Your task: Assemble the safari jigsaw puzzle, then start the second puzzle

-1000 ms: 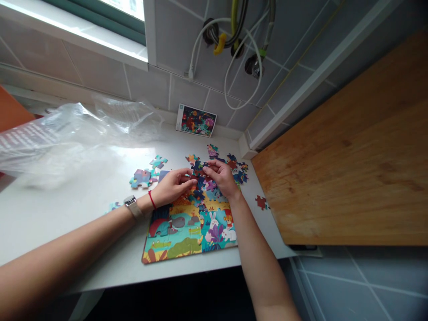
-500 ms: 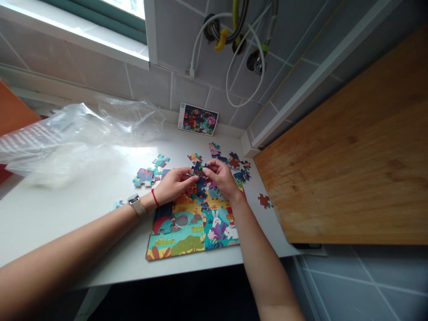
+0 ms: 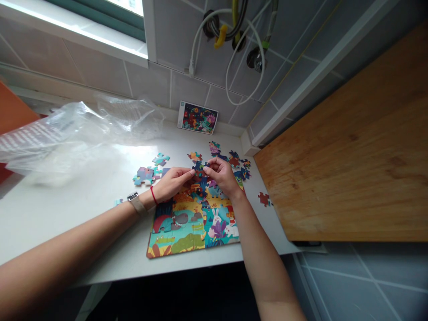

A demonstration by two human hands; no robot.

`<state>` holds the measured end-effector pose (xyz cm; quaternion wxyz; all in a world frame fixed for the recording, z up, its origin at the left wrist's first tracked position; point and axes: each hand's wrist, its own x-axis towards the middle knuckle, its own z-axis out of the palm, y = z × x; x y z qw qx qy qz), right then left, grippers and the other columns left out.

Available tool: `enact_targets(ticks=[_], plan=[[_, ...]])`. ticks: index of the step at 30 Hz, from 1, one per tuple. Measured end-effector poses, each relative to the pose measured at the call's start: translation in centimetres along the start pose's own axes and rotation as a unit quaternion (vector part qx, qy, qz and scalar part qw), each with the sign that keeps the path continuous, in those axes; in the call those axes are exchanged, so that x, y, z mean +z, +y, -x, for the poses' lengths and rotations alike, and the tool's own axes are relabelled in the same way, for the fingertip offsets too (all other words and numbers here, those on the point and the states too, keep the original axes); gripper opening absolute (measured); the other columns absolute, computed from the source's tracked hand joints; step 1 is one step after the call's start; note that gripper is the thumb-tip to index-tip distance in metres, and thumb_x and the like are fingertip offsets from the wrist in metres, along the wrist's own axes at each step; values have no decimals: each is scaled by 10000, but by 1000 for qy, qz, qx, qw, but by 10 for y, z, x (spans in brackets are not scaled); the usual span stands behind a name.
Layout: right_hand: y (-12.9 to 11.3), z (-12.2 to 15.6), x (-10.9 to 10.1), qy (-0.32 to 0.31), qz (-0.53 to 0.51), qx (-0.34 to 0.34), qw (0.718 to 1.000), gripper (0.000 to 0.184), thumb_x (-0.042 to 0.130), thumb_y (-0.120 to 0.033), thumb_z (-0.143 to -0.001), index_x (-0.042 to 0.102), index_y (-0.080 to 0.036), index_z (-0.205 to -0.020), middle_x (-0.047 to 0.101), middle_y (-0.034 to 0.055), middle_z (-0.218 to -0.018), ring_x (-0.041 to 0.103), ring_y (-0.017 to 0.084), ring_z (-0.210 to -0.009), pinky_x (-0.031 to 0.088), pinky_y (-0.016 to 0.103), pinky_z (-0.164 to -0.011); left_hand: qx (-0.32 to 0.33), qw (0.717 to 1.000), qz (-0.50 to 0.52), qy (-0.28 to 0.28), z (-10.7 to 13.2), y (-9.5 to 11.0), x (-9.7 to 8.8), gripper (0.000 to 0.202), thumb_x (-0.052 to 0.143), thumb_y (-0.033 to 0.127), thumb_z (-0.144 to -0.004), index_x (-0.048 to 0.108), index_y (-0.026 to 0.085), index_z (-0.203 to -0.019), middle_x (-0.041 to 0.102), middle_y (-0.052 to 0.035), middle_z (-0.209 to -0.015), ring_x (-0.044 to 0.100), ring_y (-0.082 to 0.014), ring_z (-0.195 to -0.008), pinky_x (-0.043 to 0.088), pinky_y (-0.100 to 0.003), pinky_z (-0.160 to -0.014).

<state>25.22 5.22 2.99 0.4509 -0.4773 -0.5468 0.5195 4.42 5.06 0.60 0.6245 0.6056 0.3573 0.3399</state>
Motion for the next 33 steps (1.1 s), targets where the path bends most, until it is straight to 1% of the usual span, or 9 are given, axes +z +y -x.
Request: enact_targets(ticks=[3, 6, 9, 14, 18, 23, 26, 29, 33], plan=[[1, 1, 0, 2, -6, 3, 1000, 400, 862, -500, -706, 623, -234, -884, 652, -41, -710, 639, 141, -623, 523, 228, -521, 2, 1000, -6, -14, 0, -2, 0, 456, 641, 584, -910, 716, 135, -887, 717, -53, -802, 602, -131, -655, 493, -245, -598], [0, 1, 0, 14, -25, 4, 1000, 405, 860, -500, -698, 617, -235, -884, 667, -39, -735, 648, 143, -639, 546, 244, -560, 22, 999, 5, -37, -1, -4, 1, 368, 731, 500, -861, 681, 147, -953, 731, -52, -861, 653, -149, -730, 524, -262, -656], [-2, 1, 1, 27, -37, 1, 999, 391, 866, -482, -691, 623, -230, -864, 676, -36, -751, 656, 144, -669, 551, 246, -596, 28, 998, 17, -46, -2, -6, 2, 369, 760, 466, -842, 655, 155, -1008, 747, -64, -893, 690, -174, -789, 555, -292, -706], [-6, 3, 2, 26, -71, 2, 997, 327, 881, -425, -692, 643, -222, -787, 662, -42, -729, 627, 124, -645, 548, 247, -652, 15, 999, 7, -41, -2, -6, 1, 391, 745, 449, -859, 618, 154, -1082, 744, -49, -848, 678, -154, -706, 528, -265, -627], [-3, 2, 1, 29, -80, 20, 996, 319, 885, -411, -679, 641, -221, -754, 646, -46, -700, 607, 121, -626, 511, 237, -626, 23, 999, -19, -31, -1, -4, 2, 362, 724, 445, -866, 617, 152, -1049, 744, -55, -861, 669, -146, -701, 517, -253, -610], [0, 1, -2, 22, -57, 15, 998, 329, 876, -435, -671, 632, -225, -739, 631, -50, -696, 598, 127, -645, 521, 251, -665, 34, 998, -58, -9, 1, 0, 2, 303, 736, 441, -849, 623, 167, -909, 738, -44, -819, 677, -156, -706, 526, -245, -595], [1, 0, -5, 19, -59, 9, 998, 325, 888, -433, -666, 656, -225, -757, 637, -48, -707, 602, 126, -651, 527, 257, -687, 38, 997, -61, -3, 1, 0, 1, 293, 727, 440, -853, 618, 172, -896, 728, -31, -782, 662, -141, -666, 521, -234, -573], [-1, 0, -10, 18, -83, 8, 996, 343, 902, -458, -656, 679, -228, -778, 658, -38, -728, 632, 137, -675, 550, 278, -728, 42, 997, -59, 8, 0, -1, 1, 286, 726, 421, -850, 629, 173, -955, 726, -30, -787, 675, -142, -680, 528, -227, -565], [-13, 3, -27, 29, -64, -17, 997, 404, 899, -496, -663, 747, -263, -955, 670, -39, -744, 630, 142, -662, 569, 288, -703, 30, 998, -48, 13, -1, -1, 1, 317, 731, 439, -847, 637, 178, -1000, 732, -37, -812, 704, -159, -705, 548, -228, -538]])
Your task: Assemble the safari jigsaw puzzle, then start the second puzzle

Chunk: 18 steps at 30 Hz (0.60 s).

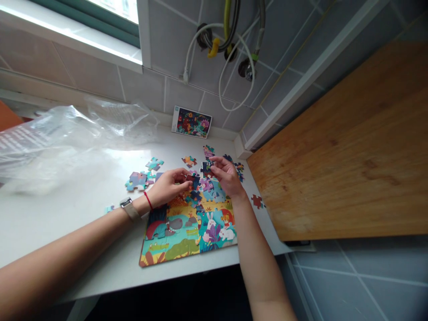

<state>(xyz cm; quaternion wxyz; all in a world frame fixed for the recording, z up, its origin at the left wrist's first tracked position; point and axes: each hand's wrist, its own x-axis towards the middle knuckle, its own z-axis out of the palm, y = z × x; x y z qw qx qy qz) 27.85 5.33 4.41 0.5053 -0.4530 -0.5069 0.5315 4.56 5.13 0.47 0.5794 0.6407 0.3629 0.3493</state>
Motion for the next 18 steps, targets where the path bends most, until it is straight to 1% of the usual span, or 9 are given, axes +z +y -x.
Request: enact_targets(ticks=[2, 6, 8, 9, 11, 12, 14, 16, 18], plan=[[-7, 2, -10, -34, 52, 1, 998, 371, 882, -492, -698, 771, -250, -957, 682, -31, -732, 613, 135, -617, 555, 278, -647, -12, 1000, 21, 6, 0, 0, 1, 349, 740, 475, -840, 629, 183, -996, 733, -37, -810, 707, -164, -684, 559, -236, -520], [-8, 3, -24, -174, 182, 49, 967, 309, 842, -483, -762, 795, -196, -866, 735, 14, -748, 629, 144, -588, 528, 281, -603, -21, 998, 51, 16, -1, 0, 1, 400, 757, 517, -823, 617, 181, -990, 740, -43, -804, 694, -161, -643, 576, -254, -522], [-2, -1, -28, -173, 246, 25, 953, 307, 826, -470, -784, 814, -199, -927, 764, 32, -815, 652, 158, -653, 535, 290, -656, -21, 998, 58, 21, -1, 0, 1, 419, 766, 522, -818, 619, 173, -997, 738, -42, -798, 667, -143, -600, 570, -251, -515], [2, -4, -30, -138, 275, 2, 952, 298, 810, -464, -801, 817, -206, -950, 775, 38, -855, 660, 167, -692, 539, 297, -689, -21, 998, 62, 23, -1, -1, 0, 423, 771, 521, -815, 620, 170, -997, 735, -39, -797, 652, -133, -580, 565, -248, -509], [10, -10, -37, -13, 331, -43, 942, 269, 761, -437, -841, 813, -210, -975, 781, 57, -924, 668, 191, -768, 548, 326, -765, -21, 997, 67, 25, -2, -2, 0, 423, 779, 518, -810, 621, 169, -989, 727, -32, -793, 637, -121, -558, 556, -242, -501], [14, -13, -42, 58, 364, -56, 928, 256, 738, -408, -854, 809, -204, -991, 779, 76, -963, 675, 211, -819, 551, 350, -817, -20, 997, 69, 25, -2, -2, 0, 420, 781, 516, -809, 621, 170, -986, 724, -31, -794, 646, -125, -567, 553, -240, -502], [22, -17, -53, 177, 445, -54, 876, 284, 729, -337, -841, 796, -183, -1070, 762, 131, -1079, 679, 271, -978, 529, 414, -951, -20, 997, 71, 20, -2, -4, 0, 419, 780, 516, -812, 623, 173, -994, 726, -35, -809, 691, -152, -631, 555, -240, -514], [29, -19, -62, 236, 512, -24, 826, 382, 750, -292, -810, 773, -175, -1173, 726, 178, -1208, 640, 334, -1147, 477, 474, -1050, -23, 997, 77, 15, -2, -5, 0, 428, 775, 528, -814, 623, 176, -1005, 731, -45, -831, 738, -191, -728, 563, -244, -530], [35, -19, -67, 249, 539, 10, 805, 449, 768, -284, -797, 754, -192, -1236, 713, 189, -1247, 612, 373, -1210, 457, 512, -1068, -29, 996, 82, 10, -2, -5, 0, 437, 771, 539, -815, 620, 180, -1013, 732, -49, -849, 757, -214, -785, 570, -249, -538]])
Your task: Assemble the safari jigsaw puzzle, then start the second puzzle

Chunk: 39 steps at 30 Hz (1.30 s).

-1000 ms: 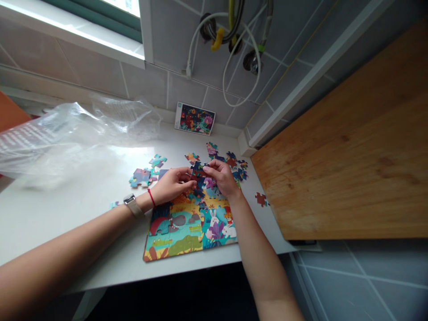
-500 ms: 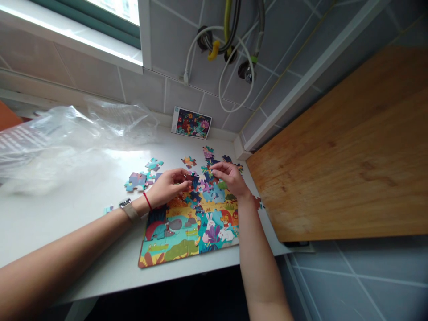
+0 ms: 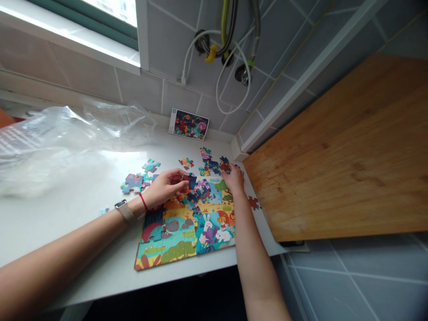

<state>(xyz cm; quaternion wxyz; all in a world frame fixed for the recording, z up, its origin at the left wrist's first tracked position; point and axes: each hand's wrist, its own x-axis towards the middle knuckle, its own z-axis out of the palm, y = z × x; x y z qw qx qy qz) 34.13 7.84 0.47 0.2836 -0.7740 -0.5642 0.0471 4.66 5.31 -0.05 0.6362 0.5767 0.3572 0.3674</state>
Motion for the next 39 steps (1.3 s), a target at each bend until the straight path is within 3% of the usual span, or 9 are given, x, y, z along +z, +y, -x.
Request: enact_targets(ticks=[5, 9, 11, 13, 16, 18, 21, 28, 39], plan=[[2, -2, 1, 12, 3, 15, 1000, 481, 777, -258, -753, 762, -164, -1225, 719, 197, -1188, 643, 378, -1137, 481, 520, -1037, 4, 1000, 3, -8, -1, 1, 0, 446, 772, 543, -812, 614, 182, -1021, 730, -43, -844, 756, -212, -782, 567, -254, -550], [-8, -4, -1, 22, -165, 19, 986, 391, 744, -314, -744, 772, -155, -1100, 743, 107, -952, 686, 272, -897, 552, 451, -935, 13, 1000, -3, -11, -1, 1, 0, 427, 761, 529, -821, 617, 180, -1023, 730, -37, -818, 730, -184, -724, 554, -250, -556], [-17, -1, -1, -21, -304, 45, 951, 361, 754, -410, -739, 756, -181, -1019, 731, 55, -880, 675, 224, -794, 590, 387, -781, 14, 1000, -5, -9, -1, 1, 0, 401, 761, 505, -827, 615, 182, -1014, 728, -34, -823, 712, -163, -703, 554, -243, -559], [-29, 6, 0, -87, -426, 75, 897, 381, 810, -469, -687, 721, -207, -948, 711, 12, -844, 660, 183, -728, 584, 317, -650, 10, 1000, -4, -9, 0, 1, 0, 387, 761, 487, -832, 610, 182, -1015, 724, -32, -823, 698, -150, -687, 559, -238, -557], [-49, 20, -1, -181, -529, 94, 823, 432, 904, -425, -612, 675, -235, -925, 681, -34, -812, 650, 142, -691, 587, 261, -605, 4, 1000, -5, -17, 0, 1, -1, 386, 750, 477, -844, 604, 178, -1040, 723, -33, -815, 686, -143, -673, 570, -240, -562], [-59, 28, -3, -219, -560, 85, 795, 465, 922, -381, -621, 685, -259, -1002, 673, -49, -828, 648, 125, -694, 604, 248, -617, 4, 1000, -9, -23, 0, 2, -1, 383, 738, 473, -852, 609, 176, -1055, 724, -32, -818, 684, -142, -671, 571, -241, -563], [-70, 35, -5, -248, -578, 69, 774, 511, 914, -359, -651, 714, -283, -1115, 663, -59, -832, 640, 108, -683, 618, 236, -626, 5, 999, -20, -25, 0, 2, -1, 366, 723, 467, -856, 623, 174, -1052, 720, -26, -823, 676, -137, -664, 562, -235, -551], [-78, 44, 3, -256, -576, 69, 774, 415, 935, -400, -627, 690, -238, -919, 748, -31, -847, 691, 131, -687, 576, 217, -571, 2, 999, -19, -31, -1, -1, 0, 341, 728, 451, -853, 628, 176, -1027, 710, -18, -832, 669, -131, -672, 569, -233, -558], [-88, 54, 10, -218, -502, -10, 837, 374, 873, -446, -712, 696, -221, -953, 771, 11, -897, 725, 176, -812, 598, 269, -703, 5, 999, -35, -35, -1, -3, 0, 362, 750, 471, -838, 619, 171, -993, 713, -26, -830, 686, -156, -706, 579, -244, -566]])
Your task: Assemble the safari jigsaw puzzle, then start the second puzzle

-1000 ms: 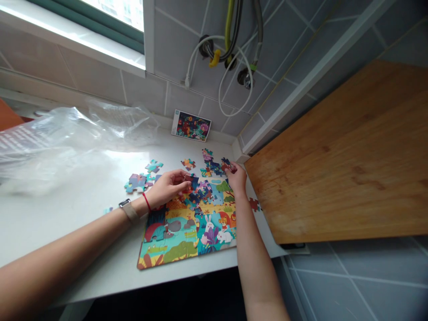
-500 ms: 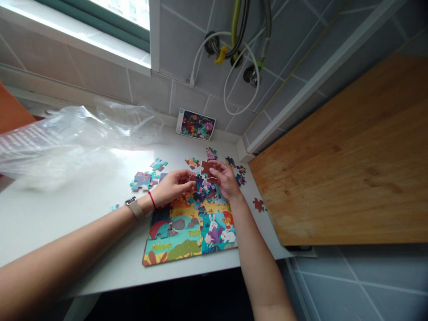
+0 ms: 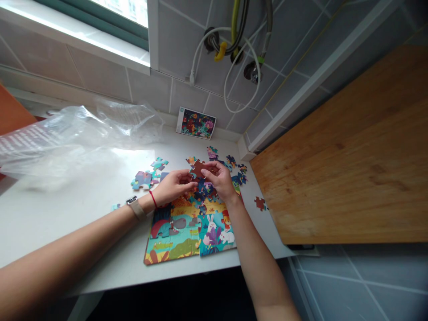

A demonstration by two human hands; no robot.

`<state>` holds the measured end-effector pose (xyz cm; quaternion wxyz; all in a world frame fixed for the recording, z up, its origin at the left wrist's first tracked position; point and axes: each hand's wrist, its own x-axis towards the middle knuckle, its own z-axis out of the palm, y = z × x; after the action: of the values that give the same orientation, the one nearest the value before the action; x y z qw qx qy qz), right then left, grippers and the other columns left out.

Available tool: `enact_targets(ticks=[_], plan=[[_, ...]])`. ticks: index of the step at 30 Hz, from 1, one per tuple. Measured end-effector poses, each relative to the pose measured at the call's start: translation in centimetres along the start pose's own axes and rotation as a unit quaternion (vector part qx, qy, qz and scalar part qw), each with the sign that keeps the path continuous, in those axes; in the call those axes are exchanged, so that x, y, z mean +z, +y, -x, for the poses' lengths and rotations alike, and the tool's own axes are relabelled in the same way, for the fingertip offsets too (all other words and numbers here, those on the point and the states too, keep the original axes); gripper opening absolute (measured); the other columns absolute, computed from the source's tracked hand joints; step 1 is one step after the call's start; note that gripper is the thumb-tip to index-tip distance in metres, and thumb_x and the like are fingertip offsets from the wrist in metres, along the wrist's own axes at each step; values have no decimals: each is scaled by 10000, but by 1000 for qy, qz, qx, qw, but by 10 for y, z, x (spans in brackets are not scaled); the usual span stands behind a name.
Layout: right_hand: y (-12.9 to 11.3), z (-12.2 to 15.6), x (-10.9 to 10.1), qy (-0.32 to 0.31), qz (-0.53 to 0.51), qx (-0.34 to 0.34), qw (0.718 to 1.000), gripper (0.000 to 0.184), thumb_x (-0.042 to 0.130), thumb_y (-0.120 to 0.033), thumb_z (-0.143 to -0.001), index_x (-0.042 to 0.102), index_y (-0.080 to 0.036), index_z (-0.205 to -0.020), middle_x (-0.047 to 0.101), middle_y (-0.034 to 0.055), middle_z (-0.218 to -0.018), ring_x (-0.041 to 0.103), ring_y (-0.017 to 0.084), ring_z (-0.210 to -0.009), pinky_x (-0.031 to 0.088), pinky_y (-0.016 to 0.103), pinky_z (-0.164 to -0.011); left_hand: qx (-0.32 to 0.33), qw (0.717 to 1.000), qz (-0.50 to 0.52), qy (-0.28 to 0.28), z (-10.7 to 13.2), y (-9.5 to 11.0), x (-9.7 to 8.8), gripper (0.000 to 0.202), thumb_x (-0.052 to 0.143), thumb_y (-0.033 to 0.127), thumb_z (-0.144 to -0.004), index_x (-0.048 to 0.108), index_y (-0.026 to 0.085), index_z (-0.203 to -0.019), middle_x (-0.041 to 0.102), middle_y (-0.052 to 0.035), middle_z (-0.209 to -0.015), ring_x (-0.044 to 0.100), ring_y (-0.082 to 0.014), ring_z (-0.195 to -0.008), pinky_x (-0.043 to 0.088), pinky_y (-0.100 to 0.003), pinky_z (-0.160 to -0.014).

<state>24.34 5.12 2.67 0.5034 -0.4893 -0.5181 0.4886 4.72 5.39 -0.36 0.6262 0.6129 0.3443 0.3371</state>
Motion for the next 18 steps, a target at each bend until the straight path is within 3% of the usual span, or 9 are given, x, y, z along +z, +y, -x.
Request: enact_targets(ticks=[8, 13, 18], plan=[[-3, -3, -10, -1, 30, -10, 999, 389, 854, -478, -736, 749, -224, -1011, 784, 24, -921, 723, 190, -807, 615, 291, -680, 0, 1000, 9, 1, 1, 8, 2, 352, 743, 487, -840, 610, 175, -932, 687, -1, -789, 637, -115, -628, 574, -230, -555], [-9, -7, -27, 53, 16, -13, 998, 396, 845, -477, -743, 769, -247, -1056, 778, 17, -998, 706, 169, -803, 603, 264, -650, -13, 1000, 12, 4, 2, 9, 2, 351, 746, 477, -834, 630, 175, -972, 691, 4, -788, 633, -104, -619, 577, -224, -569], [-12, -11, -49, 62, 33, 2, 998, 425, 788, -494, -791, 777, -255, -1142, 785, 30, -1053, 712, 176, -808, 585, 261, -635, -12, 1000, 8, 8, 2, 10, 2, 347, 752, 478, -829, 632, 178, -957, 699, 1, -779, 635, -106, -619, 577, -225, -572]])
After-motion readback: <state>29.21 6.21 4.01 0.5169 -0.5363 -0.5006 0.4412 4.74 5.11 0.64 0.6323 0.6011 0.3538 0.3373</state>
